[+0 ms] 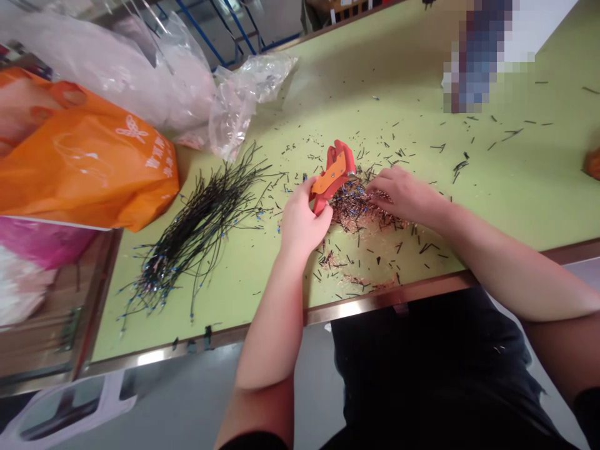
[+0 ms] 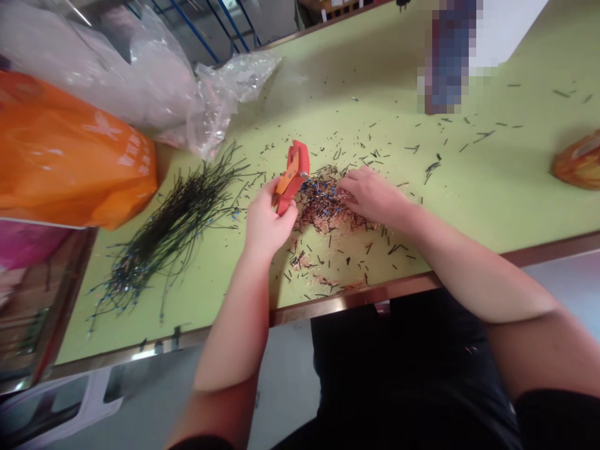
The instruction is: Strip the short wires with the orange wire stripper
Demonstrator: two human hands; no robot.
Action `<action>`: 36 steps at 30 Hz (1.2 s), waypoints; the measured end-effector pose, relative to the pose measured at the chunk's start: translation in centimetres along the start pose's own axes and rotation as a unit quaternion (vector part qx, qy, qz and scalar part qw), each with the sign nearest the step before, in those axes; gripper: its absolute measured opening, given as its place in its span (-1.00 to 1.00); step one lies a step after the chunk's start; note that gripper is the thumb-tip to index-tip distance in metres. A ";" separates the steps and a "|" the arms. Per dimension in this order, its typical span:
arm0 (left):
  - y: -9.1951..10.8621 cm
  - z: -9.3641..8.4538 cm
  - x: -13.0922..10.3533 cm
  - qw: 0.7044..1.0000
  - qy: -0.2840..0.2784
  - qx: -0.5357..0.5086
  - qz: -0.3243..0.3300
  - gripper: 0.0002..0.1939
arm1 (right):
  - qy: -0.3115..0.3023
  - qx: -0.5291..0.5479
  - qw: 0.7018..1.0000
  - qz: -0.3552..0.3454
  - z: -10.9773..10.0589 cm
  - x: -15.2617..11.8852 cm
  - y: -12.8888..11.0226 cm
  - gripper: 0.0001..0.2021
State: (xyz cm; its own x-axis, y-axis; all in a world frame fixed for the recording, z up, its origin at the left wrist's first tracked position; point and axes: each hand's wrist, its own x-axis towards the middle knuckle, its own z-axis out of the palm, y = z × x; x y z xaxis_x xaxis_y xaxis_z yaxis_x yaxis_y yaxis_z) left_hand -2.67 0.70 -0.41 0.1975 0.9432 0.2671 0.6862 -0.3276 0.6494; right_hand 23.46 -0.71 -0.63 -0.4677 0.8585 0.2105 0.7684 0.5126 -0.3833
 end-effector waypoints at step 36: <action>0.4 0.0 0.1 0.987 -0.031 -0.147 -0.064 -0.66 | 0.111 0.297 0.936 0.156 0.5 0.9 0.5 -0.82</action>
State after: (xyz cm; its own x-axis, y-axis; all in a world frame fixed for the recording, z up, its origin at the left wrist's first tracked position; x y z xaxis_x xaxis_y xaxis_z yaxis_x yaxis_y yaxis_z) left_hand -2.37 0.67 -0.09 0.1712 0.9763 0.1323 0.4780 -0.1997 0.8554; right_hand 23.21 0.28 -1.04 -0.1088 0.9808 0.1616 0.4434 0.1934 -0.8752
